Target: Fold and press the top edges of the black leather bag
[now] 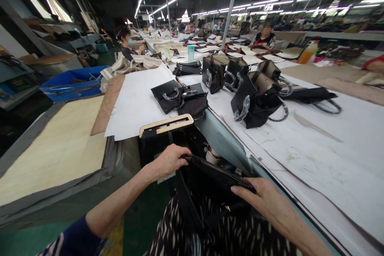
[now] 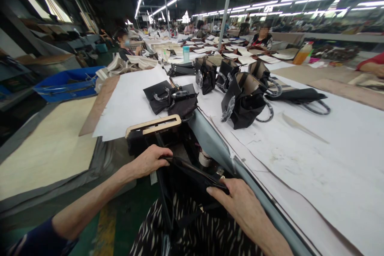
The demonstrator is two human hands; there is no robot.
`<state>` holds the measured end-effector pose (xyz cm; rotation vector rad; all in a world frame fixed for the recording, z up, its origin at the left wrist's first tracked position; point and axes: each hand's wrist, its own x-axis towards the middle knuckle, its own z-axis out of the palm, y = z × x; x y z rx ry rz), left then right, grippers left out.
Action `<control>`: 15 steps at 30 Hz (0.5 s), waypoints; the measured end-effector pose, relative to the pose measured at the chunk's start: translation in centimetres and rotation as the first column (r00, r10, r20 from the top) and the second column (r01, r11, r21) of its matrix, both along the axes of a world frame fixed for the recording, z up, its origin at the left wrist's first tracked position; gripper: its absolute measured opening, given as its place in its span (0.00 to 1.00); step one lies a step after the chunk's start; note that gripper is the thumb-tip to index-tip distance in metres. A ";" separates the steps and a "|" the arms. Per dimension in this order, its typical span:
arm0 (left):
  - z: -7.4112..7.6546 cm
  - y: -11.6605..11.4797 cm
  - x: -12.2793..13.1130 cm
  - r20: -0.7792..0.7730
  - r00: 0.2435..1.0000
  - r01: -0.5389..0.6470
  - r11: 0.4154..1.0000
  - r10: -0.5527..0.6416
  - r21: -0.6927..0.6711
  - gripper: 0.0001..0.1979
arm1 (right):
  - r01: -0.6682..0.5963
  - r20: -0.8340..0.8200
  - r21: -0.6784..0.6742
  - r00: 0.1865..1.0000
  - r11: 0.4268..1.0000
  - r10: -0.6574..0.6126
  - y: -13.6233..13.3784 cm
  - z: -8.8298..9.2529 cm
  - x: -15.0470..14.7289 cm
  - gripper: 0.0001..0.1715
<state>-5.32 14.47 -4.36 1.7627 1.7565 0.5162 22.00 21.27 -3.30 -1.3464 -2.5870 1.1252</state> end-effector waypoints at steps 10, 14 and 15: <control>1.6 -0.7 0.0 0.126 0.990 0.073 0.988 -0.055 -0.137 0.08 | -0.072 -0.052 -0.117 0.996 0.991 0.066 2.5 0.0 1.1 0.18; 0.9 -1.8 0.1 0.144 0.989 0.070 0.975 -0.040 -0.212 0.08 | -0.108 -0.061 -0.199 0.993 0.974 0.098 2.8 -0.5 1.1 0.17; 0.7 -2.0 0.1 0.144 0.989 0.058 0.974 -0.026 -0.221 0.08 | -0.112 -0.062 -0.201 0.993 0.973 0.102 2.7 -0.7 1.0 0.17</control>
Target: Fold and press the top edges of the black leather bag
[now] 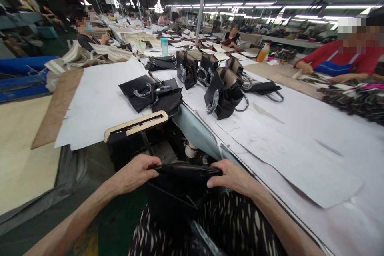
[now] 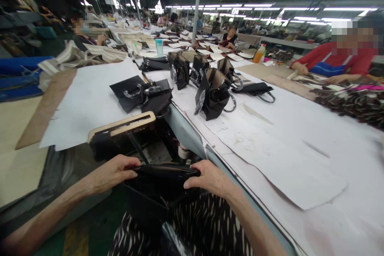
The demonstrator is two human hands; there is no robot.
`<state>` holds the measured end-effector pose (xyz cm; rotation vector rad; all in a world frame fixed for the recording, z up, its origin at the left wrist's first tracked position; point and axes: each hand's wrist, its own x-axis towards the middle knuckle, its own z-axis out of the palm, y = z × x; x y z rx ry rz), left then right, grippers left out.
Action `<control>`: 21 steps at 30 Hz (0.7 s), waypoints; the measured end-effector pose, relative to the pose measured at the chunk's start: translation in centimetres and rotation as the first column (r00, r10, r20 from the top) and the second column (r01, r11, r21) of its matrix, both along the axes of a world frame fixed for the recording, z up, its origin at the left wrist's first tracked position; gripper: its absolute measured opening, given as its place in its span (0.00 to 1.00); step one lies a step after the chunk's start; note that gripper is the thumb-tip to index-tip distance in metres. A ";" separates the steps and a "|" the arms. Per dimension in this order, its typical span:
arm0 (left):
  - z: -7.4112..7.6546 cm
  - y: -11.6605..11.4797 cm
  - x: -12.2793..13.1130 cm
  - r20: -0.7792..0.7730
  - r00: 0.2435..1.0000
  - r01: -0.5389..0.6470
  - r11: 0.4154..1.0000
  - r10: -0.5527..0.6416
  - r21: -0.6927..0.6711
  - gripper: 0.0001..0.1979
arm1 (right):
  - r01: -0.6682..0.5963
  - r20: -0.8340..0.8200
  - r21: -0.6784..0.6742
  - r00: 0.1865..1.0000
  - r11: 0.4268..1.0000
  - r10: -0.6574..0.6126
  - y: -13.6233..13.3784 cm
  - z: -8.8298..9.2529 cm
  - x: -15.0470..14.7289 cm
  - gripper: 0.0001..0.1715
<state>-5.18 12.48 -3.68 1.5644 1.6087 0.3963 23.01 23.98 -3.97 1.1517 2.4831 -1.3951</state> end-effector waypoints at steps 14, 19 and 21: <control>0.1 -1.2 0.7 0.163 0.987 0.002 0.999 -0.007 0.035 0.19 | 0.013 -0.180 0.093 0.984 0.996 0.004 -1.4 0.9 0.0 0.18; 0.0 -1.6 1.1 0.277 0.961 -0.006 0.999 0.015 -0.031 0.20 | -0.005 -0.202 0.085 0.979 0.996 0.022 -1.6 1.4 0.0 0.18; 0.1 -1.8 1.2 0.303 0.952 -0.015 0.998 0.033 -0.062 0.21 | 0.008 -0.240 0.058 0.971 0.998 0.007 -1.7 1.5 0.1 0.16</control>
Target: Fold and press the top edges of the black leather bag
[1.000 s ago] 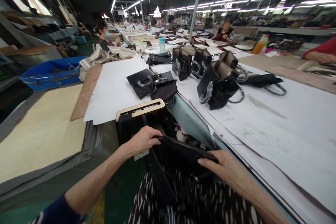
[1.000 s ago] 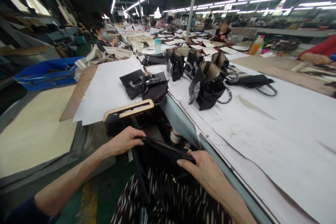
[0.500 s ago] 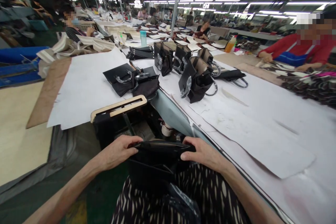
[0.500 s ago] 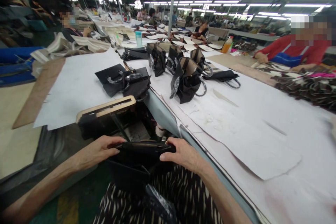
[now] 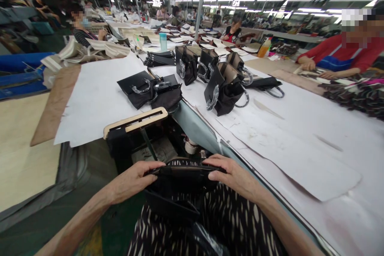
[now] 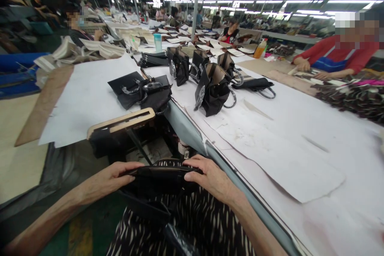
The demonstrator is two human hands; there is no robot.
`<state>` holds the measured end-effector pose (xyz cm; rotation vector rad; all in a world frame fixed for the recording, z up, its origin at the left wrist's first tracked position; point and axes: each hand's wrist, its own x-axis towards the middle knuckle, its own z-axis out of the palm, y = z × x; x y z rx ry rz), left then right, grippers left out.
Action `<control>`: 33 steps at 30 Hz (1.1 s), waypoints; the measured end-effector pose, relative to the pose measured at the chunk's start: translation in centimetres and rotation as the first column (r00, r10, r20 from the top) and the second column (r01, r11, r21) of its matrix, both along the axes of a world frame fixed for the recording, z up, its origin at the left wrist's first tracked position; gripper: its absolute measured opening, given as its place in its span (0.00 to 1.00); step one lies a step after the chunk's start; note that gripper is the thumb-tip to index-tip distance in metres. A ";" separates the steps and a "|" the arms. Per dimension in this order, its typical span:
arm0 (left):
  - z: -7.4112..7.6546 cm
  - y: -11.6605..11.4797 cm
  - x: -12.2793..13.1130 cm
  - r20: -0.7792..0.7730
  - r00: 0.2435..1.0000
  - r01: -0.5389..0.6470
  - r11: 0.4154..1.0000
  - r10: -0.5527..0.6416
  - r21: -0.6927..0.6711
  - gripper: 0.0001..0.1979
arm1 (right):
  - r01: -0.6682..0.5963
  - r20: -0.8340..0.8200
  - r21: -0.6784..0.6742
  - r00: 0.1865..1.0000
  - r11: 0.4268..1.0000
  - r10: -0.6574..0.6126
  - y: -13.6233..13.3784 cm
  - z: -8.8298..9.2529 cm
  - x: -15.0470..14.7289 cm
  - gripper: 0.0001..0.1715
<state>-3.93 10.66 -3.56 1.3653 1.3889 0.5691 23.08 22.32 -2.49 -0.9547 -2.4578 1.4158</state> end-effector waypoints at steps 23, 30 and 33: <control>-0.6 -1.1 -0.3 -0.036 0.992 -0.124 0.979 0.120 -0.164 0.19 | 0.255 -0.072 -0.373 0.951 0.892 -0.302 1.0 -3.2 0.3 0.10; -0.8 -1.0 -0.5 0.049 0.987 -0.141 0.967 0.155 -0.214 0.19 | 0.248 -0.069 -0.271 0.959 0.930 -0.275 0.6 -2.5 0.0 0.08; -1.5 -1.1 -0.7 0.064 0.980 -0.171 0.960 0.190 -0.221 0.19 | 0.257 -0.070 -0.221 0.958 0.941 -0.278 0.5 -2.4 -0.3 0.07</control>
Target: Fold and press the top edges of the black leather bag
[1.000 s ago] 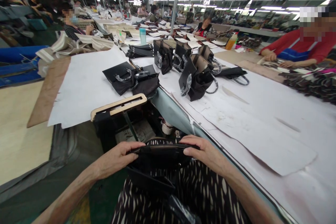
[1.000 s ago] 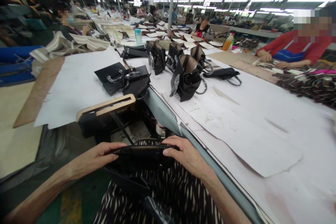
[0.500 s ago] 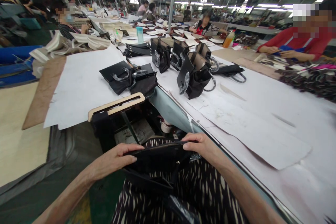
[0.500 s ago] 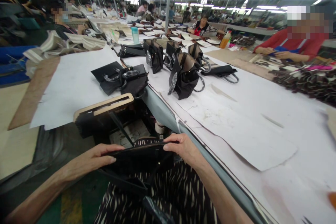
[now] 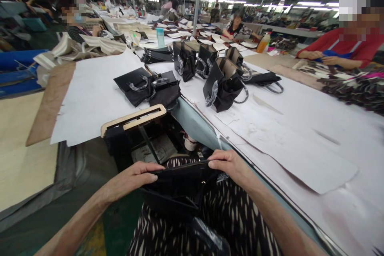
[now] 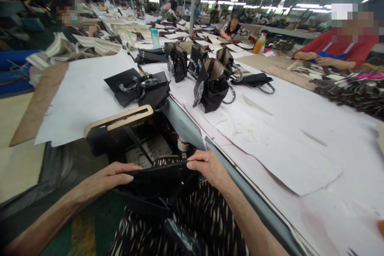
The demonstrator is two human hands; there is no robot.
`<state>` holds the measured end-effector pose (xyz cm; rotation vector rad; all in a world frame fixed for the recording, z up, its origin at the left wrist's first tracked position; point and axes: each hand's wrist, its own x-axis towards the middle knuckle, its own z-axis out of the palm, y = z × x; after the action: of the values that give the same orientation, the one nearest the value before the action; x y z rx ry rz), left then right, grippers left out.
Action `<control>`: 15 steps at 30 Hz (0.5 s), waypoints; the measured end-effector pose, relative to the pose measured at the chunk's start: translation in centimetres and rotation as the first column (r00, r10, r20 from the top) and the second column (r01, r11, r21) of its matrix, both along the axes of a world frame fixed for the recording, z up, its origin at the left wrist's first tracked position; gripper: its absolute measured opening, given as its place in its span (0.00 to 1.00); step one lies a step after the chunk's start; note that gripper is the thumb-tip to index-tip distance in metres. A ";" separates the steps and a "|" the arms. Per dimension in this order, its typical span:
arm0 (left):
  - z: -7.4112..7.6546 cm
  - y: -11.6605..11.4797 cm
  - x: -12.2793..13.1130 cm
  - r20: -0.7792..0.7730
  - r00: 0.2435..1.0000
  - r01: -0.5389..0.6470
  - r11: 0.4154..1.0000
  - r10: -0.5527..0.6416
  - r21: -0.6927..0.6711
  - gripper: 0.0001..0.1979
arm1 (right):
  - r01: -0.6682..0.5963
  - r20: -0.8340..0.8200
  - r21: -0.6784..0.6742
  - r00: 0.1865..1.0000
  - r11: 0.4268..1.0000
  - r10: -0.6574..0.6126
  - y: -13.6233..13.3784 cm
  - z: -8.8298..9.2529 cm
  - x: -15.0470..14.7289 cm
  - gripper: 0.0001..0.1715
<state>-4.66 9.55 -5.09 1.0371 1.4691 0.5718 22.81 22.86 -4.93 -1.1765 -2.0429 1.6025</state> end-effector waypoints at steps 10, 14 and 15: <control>0.0 -0.6 0.3 -0.058 0.998 0.025 0.995 -0.019 0.101 0.19 | 0.013 0.041 0.174 0.999 0.985 -0.020 -1.6 0.7 0.2 0.09; 0.5 -1.1 1.0 -0.183 0.982 0.086 0.976 -0.049 0.199 0.20 | -0.035 0.084 0.273 0.996 0.961 0.013 -2.7 0.4 0.9 0.10; 0.6 -1.2 1.1 -0.228 0.972 0.104 0.970 -0.053 0.218 0.20 | -0.043 0.084 0.285 0.996 0.958 0.020 -2.9 0.2 1.0 0.09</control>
<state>-3.59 8.37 -4.47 1.3706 1.5723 0.5927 23.79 19.93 -4.75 -1.1217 -2.2609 1.2340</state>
